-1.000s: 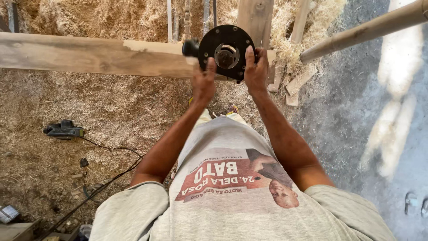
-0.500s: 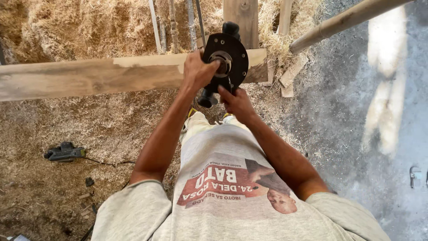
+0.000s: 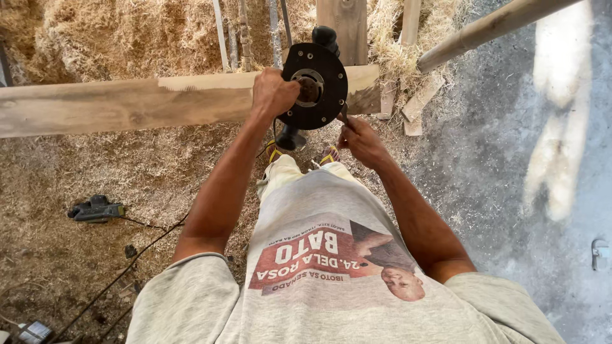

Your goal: The person uses a handheld router on a wooden beam, then flips the router over and uses a wrench to loosen and change the router bit, handling the small bit and collet by hand before reassembling the tool and continuing to work on the beam.

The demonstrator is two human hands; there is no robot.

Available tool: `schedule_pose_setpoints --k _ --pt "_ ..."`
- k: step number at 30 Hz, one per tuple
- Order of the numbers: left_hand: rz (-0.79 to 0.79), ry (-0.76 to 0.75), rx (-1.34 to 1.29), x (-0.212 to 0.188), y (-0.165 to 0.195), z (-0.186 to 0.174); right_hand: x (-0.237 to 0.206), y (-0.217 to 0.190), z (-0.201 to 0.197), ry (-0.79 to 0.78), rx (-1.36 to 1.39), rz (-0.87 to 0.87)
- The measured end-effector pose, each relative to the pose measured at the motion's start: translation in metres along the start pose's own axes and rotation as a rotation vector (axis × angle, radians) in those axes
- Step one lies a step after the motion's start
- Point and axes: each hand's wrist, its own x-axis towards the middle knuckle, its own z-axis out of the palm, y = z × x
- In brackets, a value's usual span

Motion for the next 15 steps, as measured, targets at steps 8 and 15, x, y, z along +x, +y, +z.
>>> schedule_pose_setpoints --k 8,15 --pt "-0.111 -0.079 -0.062 0.011 0.002 -0.004 0.005 0.002 -0.001 0.076 0.195 -0.002" --pt "-0.136 -0.07 -0.03 0.009 0.005 -0.003 0.026 0.013 0.03 0.024 0.263 -0.229"
